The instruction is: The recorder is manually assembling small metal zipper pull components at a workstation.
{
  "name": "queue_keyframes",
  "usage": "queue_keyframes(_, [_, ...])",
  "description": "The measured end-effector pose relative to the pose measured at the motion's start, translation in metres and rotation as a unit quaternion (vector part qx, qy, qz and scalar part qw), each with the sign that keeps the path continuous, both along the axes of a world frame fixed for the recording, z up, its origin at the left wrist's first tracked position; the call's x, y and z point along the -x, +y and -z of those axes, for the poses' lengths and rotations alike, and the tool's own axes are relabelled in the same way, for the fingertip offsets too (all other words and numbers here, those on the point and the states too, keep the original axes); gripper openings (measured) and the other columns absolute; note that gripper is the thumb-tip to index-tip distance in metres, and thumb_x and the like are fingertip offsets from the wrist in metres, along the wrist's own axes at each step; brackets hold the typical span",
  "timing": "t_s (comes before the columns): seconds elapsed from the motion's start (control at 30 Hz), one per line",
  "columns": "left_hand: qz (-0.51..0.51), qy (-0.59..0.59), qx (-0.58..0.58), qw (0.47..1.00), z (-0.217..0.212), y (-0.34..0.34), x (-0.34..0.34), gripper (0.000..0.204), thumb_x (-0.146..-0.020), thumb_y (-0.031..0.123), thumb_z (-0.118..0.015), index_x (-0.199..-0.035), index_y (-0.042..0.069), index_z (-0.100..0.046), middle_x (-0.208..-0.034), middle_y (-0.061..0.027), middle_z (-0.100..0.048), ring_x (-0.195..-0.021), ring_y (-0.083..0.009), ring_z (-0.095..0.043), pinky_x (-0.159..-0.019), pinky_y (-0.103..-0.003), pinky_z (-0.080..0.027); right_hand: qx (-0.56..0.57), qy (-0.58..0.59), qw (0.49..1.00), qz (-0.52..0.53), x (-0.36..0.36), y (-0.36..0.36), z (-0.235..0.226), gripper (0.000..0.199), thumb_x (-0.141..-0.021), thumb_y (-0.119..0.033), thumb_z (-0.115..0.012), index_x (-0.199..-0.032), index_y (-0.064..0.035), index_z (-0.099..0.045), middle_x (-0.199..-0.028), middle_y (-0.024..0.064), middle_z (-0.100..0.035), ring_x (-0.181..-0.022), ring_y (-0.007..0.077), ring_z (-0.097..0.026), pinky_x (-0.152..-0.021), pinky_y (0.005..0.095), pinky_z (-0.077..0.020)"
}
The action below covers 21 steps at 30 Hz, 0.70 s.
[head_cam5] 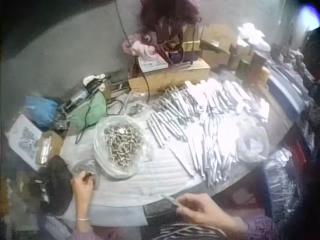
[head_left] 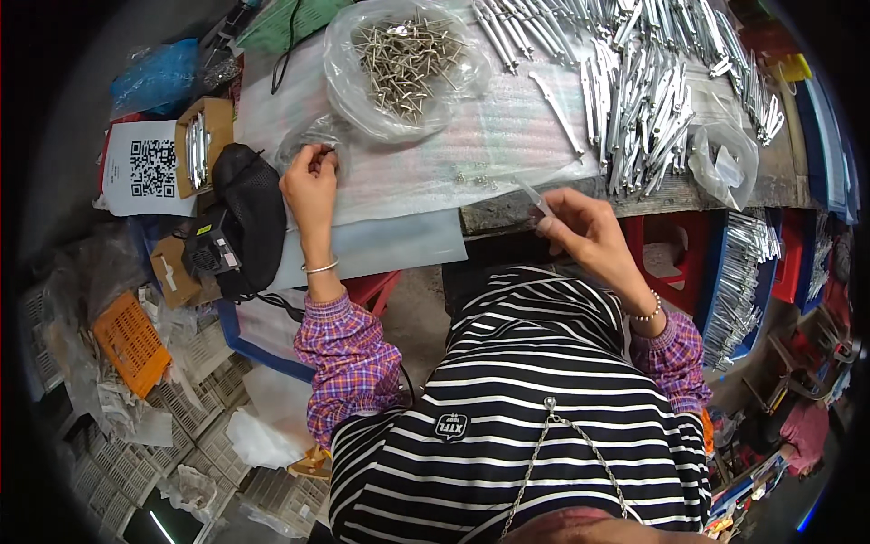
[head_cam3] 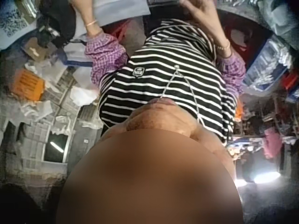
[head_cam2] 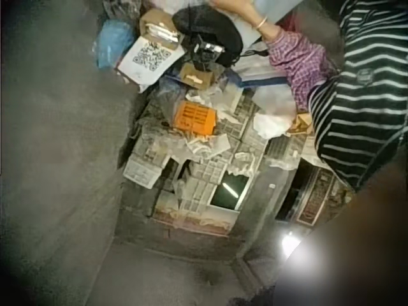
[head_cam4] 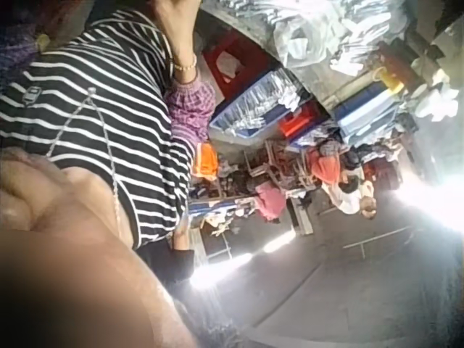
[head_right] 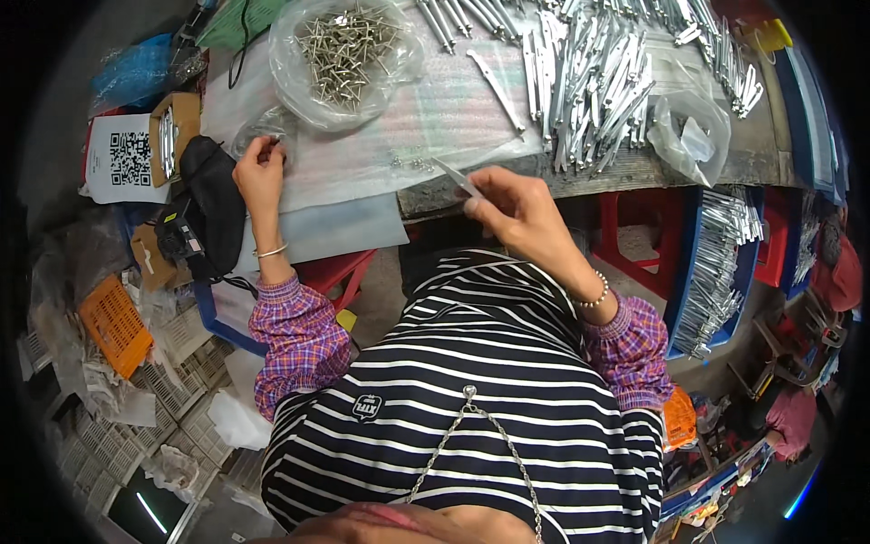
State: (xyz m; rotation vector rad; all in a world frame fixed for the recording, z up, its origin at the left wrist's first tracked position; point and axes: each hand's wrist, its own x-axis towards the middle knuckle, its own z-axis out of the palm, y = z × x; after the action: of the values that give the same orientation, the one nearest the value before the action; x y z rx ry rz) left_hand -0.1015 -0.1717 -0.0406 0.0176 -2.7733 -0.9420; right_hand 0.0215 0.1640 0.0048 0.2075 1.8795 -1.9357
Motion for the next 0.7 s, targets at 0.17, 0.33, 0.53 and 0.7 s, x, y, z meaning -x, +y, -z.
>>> queue_keyframes(0.17, [-0.024, 0.003, -0.01, 1.0, -0.001, 0.001, -0.001, 0.015, -0.075, 0.006, -0.065, -0.087, -0.001, -0.064, -0.068, -0.0057, -0.064, -0.061, -0.0097, -0.059, -0.06, -0.024, -0.047, -0.177, 0.158, 0.97, -0.047, 0.026, -0.007, -0.004, 0.014, -0.081, -0.005, -0.061, -0.093, 0.0016, -0.058, -0.074, 0.0064, -0.058, -0.061, 0.0121, -0.052, -0.053, 0.0246, -0.0407])
queue_keyframes(0.33, [-0.016, 0.037, -0.03, 0.999, -0.002, 0.006, -0.002, 0.01, -0.073, 0.003, -0.064, -0.082, -0.001, -0.062, -0.068, -0.0077, -0.061, -0.058, -0.0145, -0.058, -0.056, -0.025, -0.044, -0.265, 0.329, 0.903, -0.073, 0.045, -0.025, 0.01, 0.017, -0.075, -0.005, -0.063, -0.089, 0.0025, -0.058, -0.079, 0.0157, -0.057, -0.068, 0.0344, -0.055, -0.059, 0.0373, -0.0429])
queue_keyframes(0.53, [-0.013, 0.025, -0.059, 0.998, 0.0, 0.008, -0.005, 0.011, -0.074, 0.003, -0.064, -0.084, -0.001, -0.063, -0.071, -0.0069, -0.063, -0.063, -0.0126, -0.06, -0.06, -0.024, -0.047, -0.373, 0.316, 0.866, -0.102, 0.051, -0.039, 0.026, 0.015, -0.073, -0.011, -0.066, -0.082, -0.0007, -0.059, -0.077, 0.0136, -0.055, -0.07, 0.0343, -0.057, -0.059, 0.0411, -0.0451])
queue_keyframes(0.7, [0.002, 0.019, -0.033, 0.999, -0.002, 0.009, -0.006, 0.012, -0.076, 0.004, -0.064, -0.087, -0.002, -0.063, -0.073, -0.0061, -0.065, -0.067, -0.0096, -0.061, -0.063, -0.023, -0.049, -0.42, 0.332, 0.837, -0.114, 0.05, -0.04, 0.037, 0.013, -0.072, -0.011, -0.066, -0.081, -0.0025, -0.06, -0.076, 0.0118, -0.056, -0.066, 0.0323, -0.058, -0.057, 0.0405, -0.0463])
